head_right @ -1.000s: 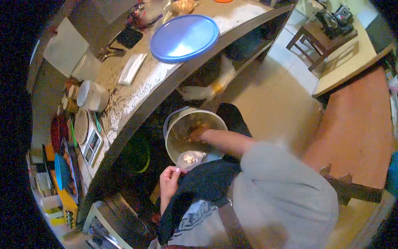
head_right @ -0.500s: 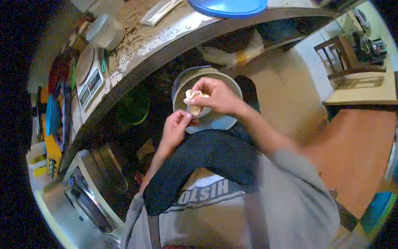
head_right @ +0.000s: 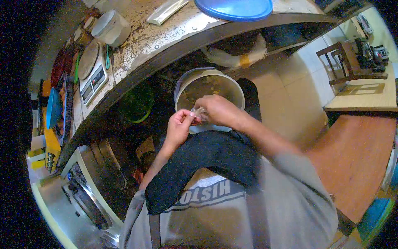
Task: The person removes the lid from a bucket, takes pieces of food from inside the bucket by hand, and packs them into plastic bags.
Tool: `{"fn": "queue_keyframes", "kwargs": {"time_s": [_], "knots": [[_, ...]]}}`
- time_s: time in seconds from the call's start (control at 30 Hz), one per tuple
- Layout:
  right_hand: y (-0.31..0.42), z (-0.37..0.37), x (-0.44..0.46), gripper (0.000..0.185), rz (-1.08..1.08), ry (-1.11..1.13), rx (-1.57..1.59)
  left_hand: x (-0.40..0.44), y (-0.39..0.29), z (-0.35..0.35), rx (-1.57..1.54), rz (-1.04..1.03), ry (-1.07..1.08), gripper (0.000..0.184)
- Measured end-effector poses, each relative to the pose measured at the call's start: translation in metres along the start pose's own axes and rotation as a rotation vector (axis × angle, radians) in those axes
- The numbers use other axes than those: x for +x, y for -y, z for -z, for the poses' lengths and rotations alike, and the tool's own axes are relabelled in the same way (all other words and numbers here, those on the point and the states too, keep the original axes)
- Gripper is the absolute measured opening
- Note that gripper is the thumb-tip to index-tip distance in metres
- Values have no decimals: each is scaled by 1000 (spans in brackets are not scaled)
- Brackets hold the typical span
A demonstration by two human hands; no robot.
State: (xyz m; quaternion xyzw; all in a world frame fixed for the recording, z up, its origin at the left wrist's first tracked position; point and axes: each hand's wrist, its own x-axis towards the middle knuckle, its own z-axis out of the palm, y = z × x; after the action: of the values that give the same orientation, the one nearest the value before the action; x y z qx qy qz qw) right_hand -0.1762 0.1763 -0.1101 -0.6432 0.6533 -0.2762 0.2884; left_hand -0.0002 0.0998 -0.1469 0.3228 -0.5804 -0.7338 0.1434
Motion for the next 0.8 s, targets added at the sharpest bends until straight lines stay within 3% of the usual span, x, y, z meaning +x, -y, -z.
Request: {"fn": "queue_keyframes", "kwargs": {"time_s": [0.07,0.3,0.37,0.5,0.57,0.6,0.67,0.7,0.73,0.77,0.8], "knots": [[7,9,3,28,-45,81,-52,-3,-7,-1,20,29,-10,14],[10,22,11,33,54,63,88,-2,-7,4,91,6,11,15],[9,22,14,34,91,-50,-16,-1,-12,6,110,5,6,15],[24,47,3,28,119,-28,56,4,-30,17,96,-28,0,14],[23,54,1,20,370,-136,-398,6,-48,24,84,-45,37,14],[24,58,2,20,366,-148,-401,6,-56,26,69,-60,78,14],[29,70,11,15,340,-47,-201,10,-70,32,46,-127,28,15],[35,78,15,15,337,-49,-7,22,-64,41,-24,-278,15,19],[48,90,20,15,342,-65,-13,34,-60,49,-94,-427,5,26],[60,104,27,15,368,-42,69,34,-77,44,-218,-414,83,47],[68,115,32,14,395,-17,150,35,-88,38,-207,-427,92,47]]}}
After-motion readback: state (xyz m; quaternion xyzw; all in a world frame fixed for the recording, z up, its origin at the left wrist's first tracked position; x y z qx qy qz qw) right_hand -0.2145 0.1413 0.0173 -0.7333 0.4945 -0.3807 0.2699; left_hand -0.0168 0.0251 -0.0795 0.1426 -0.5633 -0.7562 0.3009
